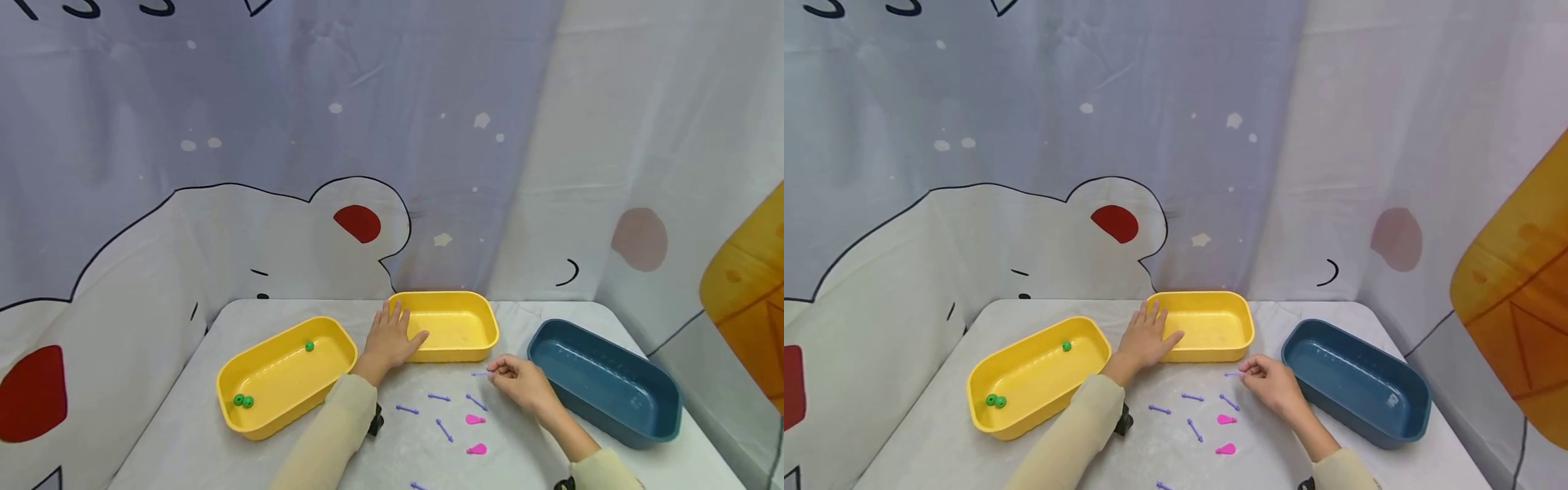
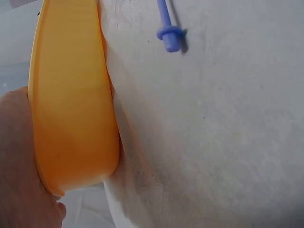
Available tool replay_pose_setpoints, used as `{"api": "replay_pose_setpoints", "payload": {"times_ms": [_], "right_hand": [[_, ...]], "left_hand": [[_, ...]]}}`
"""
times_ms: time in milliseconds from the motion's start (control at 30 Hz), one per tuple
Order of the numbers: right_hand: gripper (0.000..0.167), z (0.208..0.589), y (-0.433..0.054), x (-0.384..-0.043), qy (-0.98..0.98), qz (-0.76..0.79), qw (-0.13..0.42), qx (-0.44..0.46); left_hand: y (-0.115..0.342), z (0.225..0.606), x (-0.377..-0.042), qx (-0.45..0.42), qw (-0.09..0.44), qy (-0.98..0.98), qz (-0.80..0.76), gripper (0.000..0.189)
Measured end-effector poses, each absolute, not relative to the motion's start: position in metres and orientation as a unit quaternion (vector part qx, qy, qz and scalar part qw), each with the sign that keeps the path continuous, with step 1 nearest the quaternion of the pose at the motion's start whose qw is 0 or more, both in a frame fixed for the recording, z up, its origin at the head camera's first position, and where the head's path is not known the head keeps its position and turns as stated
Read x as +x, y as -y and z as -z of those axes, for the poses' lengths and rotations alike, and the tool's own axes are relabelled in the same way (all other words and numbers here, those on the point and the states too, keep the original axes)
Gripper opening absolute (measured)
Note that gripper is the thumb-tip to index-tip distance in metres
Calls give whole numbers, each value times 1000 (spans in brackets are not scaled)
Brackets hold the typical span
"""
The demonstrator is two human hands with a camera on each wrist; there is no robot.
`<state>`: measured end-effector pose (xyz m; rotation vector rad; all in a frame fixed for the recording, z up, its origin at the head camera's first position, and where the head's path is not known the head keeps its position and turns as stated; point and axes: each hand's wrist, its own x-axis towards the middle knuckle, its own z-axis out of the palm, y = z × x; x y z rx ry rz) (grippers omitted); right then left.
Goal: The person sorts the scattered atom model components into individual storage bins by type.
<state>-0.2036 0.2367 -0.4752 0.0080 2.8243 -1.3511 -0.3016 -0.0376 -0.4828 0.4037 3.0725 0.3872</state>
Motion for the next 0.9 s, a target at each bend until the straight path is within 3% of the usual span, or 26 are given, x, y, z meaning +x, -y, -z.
{"api": "replay_pose_setpoints", "payload": {"times_ms": [433, 900], "right_hand": [[13, 453, -226, -219, -887, 462, -16, -2], [22, 435, -211, -260, -869, 494, -16, -3]], "left_hand": [[35, 484, -303, 120, 12, -987, -106, 85], [35, 486, -304, 127, 3, -986, -109, 84]]}}
